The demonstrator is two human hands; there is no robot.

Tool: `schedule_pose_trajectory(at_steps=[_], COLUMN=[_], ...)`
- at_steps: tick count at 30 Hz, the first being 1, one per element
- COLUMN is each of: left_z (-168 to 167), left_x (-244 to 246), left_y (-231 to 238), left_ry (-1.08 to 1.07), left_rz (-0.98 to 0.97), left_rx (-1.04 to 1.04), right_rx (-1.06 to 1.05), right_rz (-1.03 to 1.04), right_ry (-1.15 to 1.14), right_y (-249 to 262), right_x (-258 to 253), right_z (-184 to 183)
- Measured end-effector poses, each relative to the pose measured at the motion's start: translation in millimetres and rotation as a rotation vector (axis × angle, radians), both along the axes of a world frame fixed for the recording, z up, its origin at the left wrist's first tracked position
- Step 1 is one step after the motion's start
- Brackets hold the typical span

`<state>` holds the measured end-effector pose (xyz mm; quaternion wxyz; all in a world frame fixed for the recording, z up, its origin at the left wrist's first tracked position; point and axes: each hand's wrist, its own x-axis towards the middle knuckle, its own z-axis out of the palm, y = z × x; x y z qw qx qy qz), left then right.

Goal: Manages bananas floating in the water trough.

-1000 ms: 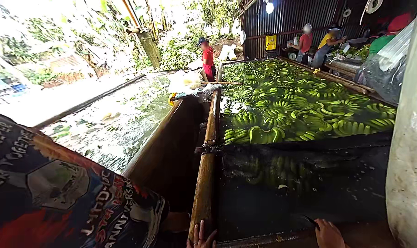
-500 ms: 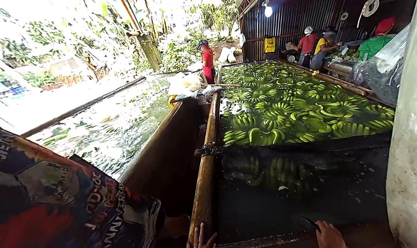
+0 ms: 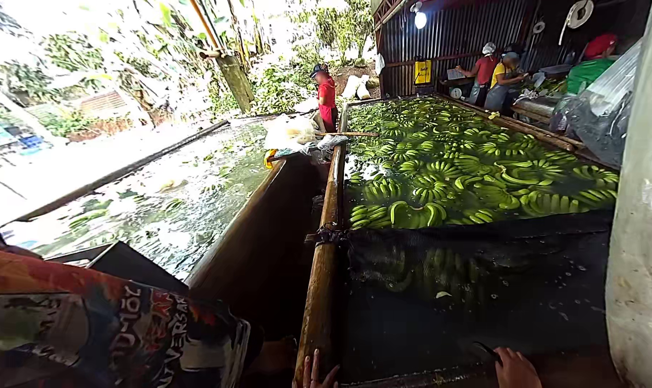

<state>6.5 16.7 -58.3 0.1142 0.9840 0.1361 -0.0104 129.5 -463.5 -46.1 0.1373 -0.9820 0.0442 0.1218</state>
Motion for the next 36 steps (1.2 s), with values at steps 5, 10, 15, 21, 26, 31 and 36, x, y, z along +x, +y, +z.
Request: schedule_pose_trajectory(at_steps=[5, 10, 15, 21, 26, 31, 36], left_z=[3.0, -1.2, 2.9, 2.8, -0.1, -5.2, -31.3], left_x=[1.7, 2.0, 1.8, 2.7, 2.2, -0.3, 3.5], left_y=[-2.4, -0.2, -1.6, 2.6, 0.0, 0.8, 3.6], left_ry=[0.023, 0.019, 0.033, 0.083, 0.069, 0.02, -0.02], left_rz=[0.015, 0.015, 0.017, 0.008, 0.029, 0.022, 0.062], left_rx=[-0.009, -0.005, -0.008, -0.008, 0.001, -0.013, 0.068], right_rx=[-0.008, -0.012, -0.026, -0.012, -0.04, -0.013, -0.13], right_rz=[0.016, 0.005, 0.009, 0.017, -0.001, -0.015, -0.032], right_ry=[0.005, -0.01, 0.002, -0.041, -0.109, -0.116, -0.175], right_y=[-0.3, 1.3, 1.4, -0.6, -1.0, 0.0, -3.3], right_x=[-0.8, -1.3, -0.9, -0.7, 0.1, -2.2, 4.9], right_z=[3.3, 1.1, 1.8, -6.3, -21.4, -22.3, -52.9])
